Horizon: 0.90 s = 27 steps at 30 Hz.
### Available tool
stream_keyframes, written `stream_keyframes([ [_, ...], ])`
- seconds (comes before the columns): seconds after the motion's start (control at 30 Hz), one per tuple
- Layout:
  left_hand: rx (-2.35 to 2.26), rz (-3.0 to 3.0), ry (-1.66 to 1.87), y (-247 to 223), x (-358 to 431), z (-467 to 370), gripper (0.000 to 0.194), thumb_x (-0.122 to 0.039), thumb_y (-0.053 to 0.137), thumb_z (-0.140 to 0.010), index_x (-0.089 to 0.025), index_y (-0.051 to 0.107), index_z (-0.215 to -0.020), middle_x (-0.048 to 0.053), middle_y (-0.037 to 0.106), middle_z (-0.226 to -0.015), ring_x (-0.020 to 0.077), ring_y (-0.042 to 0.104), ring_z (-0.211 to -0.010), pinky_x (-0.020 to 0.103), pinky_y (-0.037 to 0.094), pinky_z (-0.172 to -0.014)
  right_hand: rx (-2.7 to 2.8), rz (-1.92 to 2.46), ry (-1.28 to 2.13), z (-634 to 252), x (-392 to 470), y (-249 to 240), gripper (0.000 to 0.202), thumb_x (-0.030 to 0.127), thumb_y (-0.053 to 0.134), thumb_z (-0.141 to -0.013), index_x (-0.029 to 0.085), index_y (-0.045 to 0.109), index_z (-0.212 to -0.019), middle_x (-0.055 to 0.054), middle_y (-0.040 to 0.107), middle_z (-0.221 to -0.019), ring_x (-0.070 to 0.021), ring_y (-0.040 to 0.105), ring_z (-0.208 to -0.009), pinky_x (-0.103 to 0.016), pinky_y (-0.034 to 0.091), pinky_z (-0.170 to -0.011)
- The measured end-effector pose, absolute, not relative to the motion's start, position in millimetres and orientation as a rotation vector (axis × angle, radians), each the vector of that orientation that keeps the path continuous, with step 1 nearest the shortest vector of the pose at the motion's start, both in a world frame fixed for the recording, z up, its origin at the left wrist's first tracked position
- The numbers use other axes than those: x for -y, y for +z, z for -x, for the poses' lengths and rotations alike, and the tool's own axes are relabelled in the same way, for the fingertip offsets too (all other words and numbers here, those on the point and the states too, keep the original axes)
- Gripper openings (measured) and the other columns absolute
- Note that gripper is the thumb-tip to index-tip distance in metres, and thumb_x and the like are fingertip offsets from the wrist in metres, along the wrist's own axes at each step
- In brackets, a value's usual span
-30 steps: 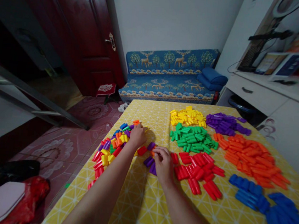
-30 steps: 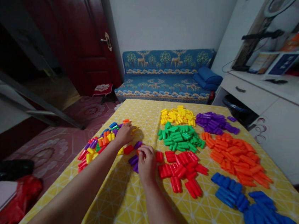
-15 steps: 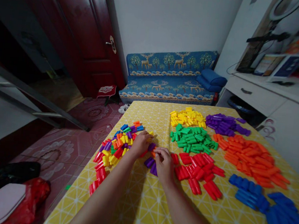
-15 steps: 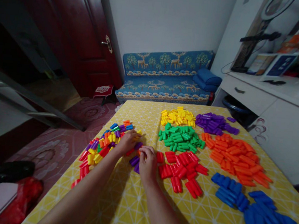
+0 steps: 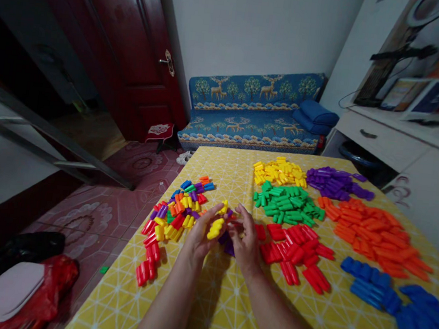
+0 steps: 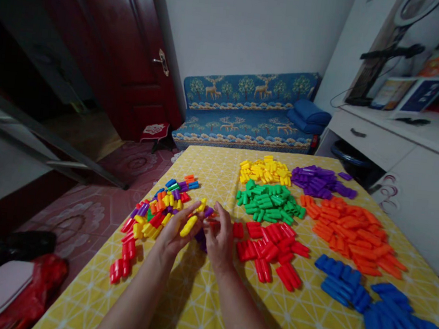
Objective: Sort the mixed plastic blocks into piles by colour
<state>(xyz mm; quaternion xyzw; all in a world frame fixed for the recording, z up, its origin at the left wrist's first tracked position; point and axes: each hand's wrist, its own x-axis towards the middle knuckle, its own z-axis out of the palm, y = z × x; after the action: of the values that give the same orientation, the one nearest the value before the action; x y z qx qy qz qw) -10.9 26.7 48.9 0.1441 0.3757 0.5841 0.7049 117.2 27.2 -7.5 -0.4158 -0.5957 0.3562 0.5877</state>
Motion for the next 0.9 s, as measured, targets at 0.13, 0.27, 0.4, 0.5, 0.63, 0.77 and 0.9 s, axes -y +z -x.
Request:
stream_keyframes([
  [0.13,-0.639,-0.013,1.185,48.9,-28.6,12.6,0.034,-0.024,0.047,-0.093,-0.011,0.058,-0.122,0.014,0.069,-0.098,0.0132,0.068,-0.071,0.013,0.050,-0.046,1.415,1.002,0.819,-117.8,-27.5,-7.3,0.047,0.034,0.052,-0.093,0.023,0.049,-0.138,-0.011,0.058,-0.133,-0.0206,0.063,-0.107,-0.037,0.053,-0.092],
  [0.27,-0.571,-0.022,1.075,43.6,-28.1,20.5,0.028,-0.027,0.048,-0.093,-0.011,0.062,-0.111,0.009,0.065,-0.077,0.0088,0.058,-0.055,0.007,0.035,-0.032,1.408,1.030,0.837,-118.6,-28.0,-6.6,0.046,0.033,0.047,-0.095,0.024,0.049,-0.139,-0.010,0.056,-0.136,-0.0217,0.059,-0.118,-0.036,0.052,-0.094],
  [0.4,-0.740,-0.229,0.963,39.5,-27.3,25.7,0.018,-0.029,0.059,-0.086,-0.012,0.063,-0.090,-0.003,0.049,-0.053,0.0020,0.038,-0.036,0.007,0.023,-0.028,1.475,0.981,0.795,-118.9,-27.1,-1.7,0.045,0.030,0.049,-0.094,0.024,0.052,-0.138,-0.009,0.056,-0.138,-0.0215,0.055,-0.124,-0.038,0.048,-0.102],
  [0.5,-0.920,-0.424,0.970,36.0,-26.3,24.0,0.023,-0.035,0.067,-0.080,-0.013,0.060,-0.079,-0.005,0.047,-0.049,0.0018,0.035,-0.033,0.009,0.021,-0.028,1.549,0.905,0.792,-117.5,-26.5,2.1,0.033,0.027,0.054,-0.091,0.023,0.064,-0.122,-0.008,0.065,-0.125,-0.0208,0.060,-0.117,-0.037,0.048,-0.102],
  [0.63,-1.050,-0.645,1.036,30.5,-24.5,15.8,0.036,-0.047,0.071,-0.075,-0.014,0.057,-0.069,-0.004,0.047,-0.046,0.0037,0.036,-0.032,0.013,0.023,-0.031,1.512,0.910,0.779,-115.0,-26.3,1.6,0.019,0.025,0.057,-0.090,0.021,0.071,-0.102,-0.008,0.070,-0.109,-0.0202,0.064,-0.107,-0.035,0.051,-0.095],
  [0.77,-1.113,-0.656,1.252,31.5,-27.4,8.4,0.038,-0.049,0.071,-0.074,-0.013,0.061,-0.078,-0.003,0.052,-0.047,0.0048,0.038,-0.032,0.015,0.025,-0.032,1.351,1.010,0.816,-114.5,-26.9,-3.5,0.023,0.031,0.055,-0.092,0.021,0.069,-0.106,-0.008,0.071,-0.108,-0.0200,0.067,-0.098,-0.033,0.055,-0.086],
  [0.9,-1.025,-0.383,1.413,39.6,-41.2,10.4,0.027,-0.038,0.059,-0.087,-0.011,0.061,-0.084,-0.002,0.057,-0.054,0.0028,0.035,-0.032,0.013,0.024,-0.032,1.272,1.077,0.801,-115.4,-28.5,-6.8,0.023,0.036,0.058,-0.089,0.018,0.070,-0.097,-0.008,0.073,-0.095,-0.0206,0.068,-0.089,-0.033,0.055,-0.080],
])
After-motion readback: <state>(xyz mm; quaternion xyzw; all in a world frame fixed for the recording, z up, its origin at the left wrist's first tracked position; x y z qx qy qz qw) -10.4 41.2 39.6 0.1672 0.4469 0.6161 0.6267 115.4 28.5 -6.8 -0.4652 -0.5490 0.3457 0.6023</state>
